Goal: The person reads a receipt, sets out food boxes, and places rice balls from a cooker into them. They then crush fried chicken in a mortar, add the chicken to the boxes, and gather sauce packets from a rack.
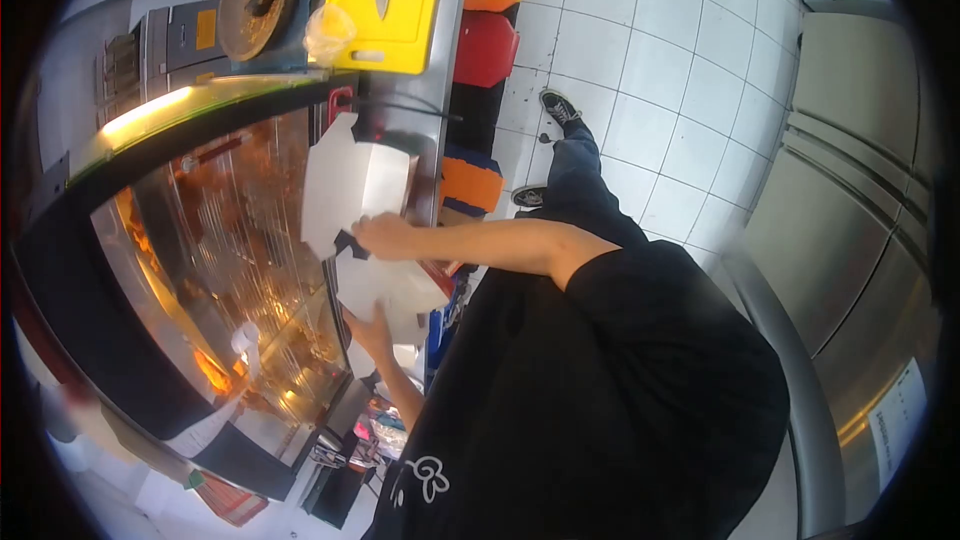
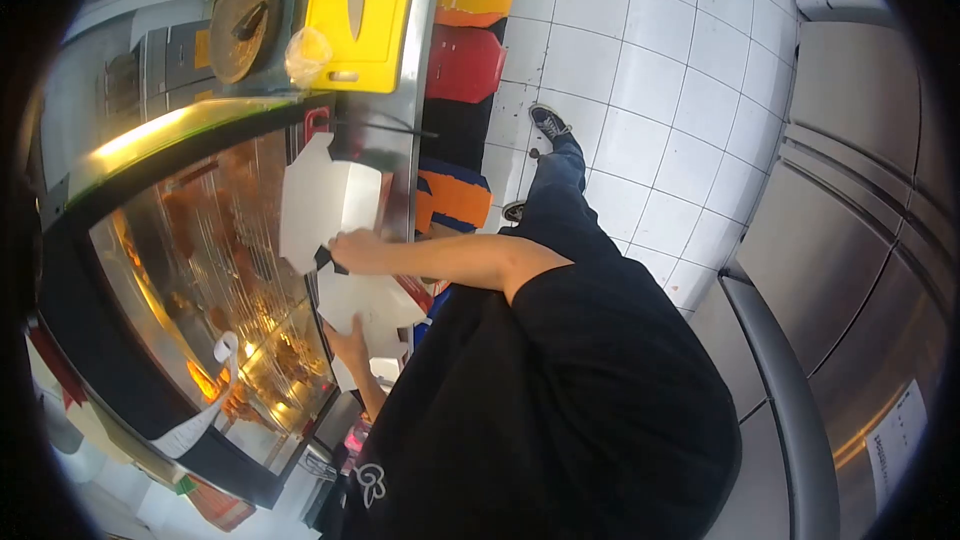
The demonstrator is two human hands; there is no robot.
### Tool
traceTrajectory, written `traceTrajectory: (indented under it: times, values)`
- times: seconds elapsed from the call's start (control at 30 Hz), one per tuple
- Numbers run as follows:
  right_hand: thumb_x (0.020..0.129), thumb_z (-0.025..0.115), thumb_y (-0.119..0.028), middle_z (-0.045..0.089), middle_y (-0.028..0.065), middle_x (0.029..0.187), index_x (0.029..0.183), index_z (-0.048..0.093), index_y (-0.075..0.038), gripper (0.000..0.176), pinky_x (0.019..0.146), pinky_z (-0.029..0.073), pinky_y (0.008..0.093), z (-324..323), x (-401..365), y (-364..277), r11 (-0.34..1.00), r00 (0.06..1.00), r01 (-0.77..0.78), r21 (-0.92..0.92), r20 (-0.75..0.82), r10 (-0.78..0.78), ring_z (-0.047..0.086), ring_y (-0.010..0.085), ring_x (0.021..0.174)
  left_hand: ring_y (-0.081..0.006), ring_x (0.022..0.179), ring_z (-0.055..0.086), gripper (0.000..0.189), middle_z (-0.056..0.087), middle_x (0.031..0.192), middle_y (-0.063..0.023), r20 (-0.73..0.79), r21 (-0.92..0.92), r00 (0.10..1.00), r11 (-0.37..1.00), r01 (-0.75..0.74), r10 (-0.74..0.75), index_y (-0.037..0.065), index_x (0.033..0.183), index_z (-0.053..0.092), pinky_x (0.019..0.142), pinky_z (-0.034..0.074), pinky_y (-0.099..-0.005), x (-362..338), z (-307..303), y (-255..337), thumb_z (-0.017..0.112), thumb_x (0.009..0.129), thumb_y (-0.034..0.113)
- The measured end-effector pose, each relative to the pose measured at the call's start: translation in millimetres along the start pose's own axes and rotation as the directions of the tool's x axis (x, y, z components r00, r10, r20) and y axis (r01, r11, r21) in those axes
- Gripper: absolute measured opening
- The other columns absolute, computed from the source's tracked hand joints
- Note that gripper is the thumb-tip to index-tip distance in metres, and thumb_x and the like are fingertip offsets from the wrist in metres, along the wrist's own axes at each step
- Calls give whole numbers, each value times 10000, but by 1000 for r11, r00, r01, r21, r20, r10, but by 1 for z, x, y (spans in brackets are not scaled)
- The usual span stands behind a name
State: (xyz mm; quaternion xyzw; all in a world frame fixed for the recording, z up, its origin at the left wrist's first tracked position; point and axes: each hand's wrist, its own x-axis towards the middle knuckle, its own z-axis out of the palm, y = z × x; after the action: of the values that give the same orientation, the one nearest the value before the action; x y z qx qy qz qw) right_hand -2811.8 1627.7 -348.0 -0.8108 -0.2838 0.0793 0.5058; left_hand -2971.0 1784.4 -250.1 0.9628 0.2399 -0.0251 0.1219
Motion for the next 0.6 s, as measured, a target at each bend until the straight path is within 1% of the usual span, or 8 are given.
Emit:
traceTrajectory:
  times: [0.03,0.17,0.27,0.33,0.4,0.47,0.53,0.6]
  values:
    - [808,604,-130,641,156,777,914,576,29,193,569,529,427,-18,-6,-10,1000,1000,-4,16,-9,5,680,319,659,-443,1091,601,538,582,1241,-287,-60,154,998,987,42,-34,-86,1296,474,945,477,-453,13,5,-21,650,848,153]
    - [822,576,-133,647,140,693,1067,509,63,320,541,518,437,-146,-84,-23,991,995,75,114,59,-82,664,327,585,-456,1029,612,402,638,1104,-282,-147,312,985,949,-35,85,-71,1201,562,878,495,-490,36,-7,-15,599,872,157]
    - [923,553,-236,614,133,653,1074,501,-5,281,522,495,445,-239,-160,10,985,934,-109,132,353,56,636,356,575,-451,1003,616,346,649,1079,-263,-191,359,979,933,2,72,-57,1154,578,853,495,-502,41,-7,-28,583,877,151]
    - [928,575,-229,604,123,649,1036,530,-66,201,574,482,465,-259,-205,45,986,990,-122,112,90,113,615,360,601,-454,1026,589,345,631,1095,-252,-210,252,978,967,45,10,-35,1162,561,894,463,-514,41,-9,-16,577,880,164]
    - [892,598,-141,611,145,676,1013,598,-83,134,658,478,451,-267,-217,82,929,930,-369,42,2,369,590,377,614,-445,1112,540,401,587,1165,-244,-178,336,984,940,60,0,-11,1233,509,954,418,-515,38,-15,-5,572,891,189]
    - [905,569,-121,648,179,717,1051,590,-69,157,631,476,489,-238,-216,154,889,891,-453,-72,-50,450,607,395,625,-426,1203,477,507,517,1269,-236,-222,341,975,934,109,-32,-3,1315,444,1011,374,-522,34,-11,2,585,881,218]
    - [909,556,-124,667,171,728,1062,574,-45,172,644,499,480,-179,-205,245,871,883,-469,-146,-53,467,638,391,644,-427,1273,414,576,449,1350,-242,-401,563,883,826,27,244,-14,1353,412,1051,340,-535,30,-6,19,608,864,218]
    - [918,551,-168,682,192,765,1096,593,-57,214,635,518,504,-118,-177,335,736,777,-617,-278,-66,626,641,396,657,-434,1302,377,609,418,1375,-245,-456,518,865,853,68,208,-27,1370,401,1088,290,-553,18,-3,34,616,860,229]
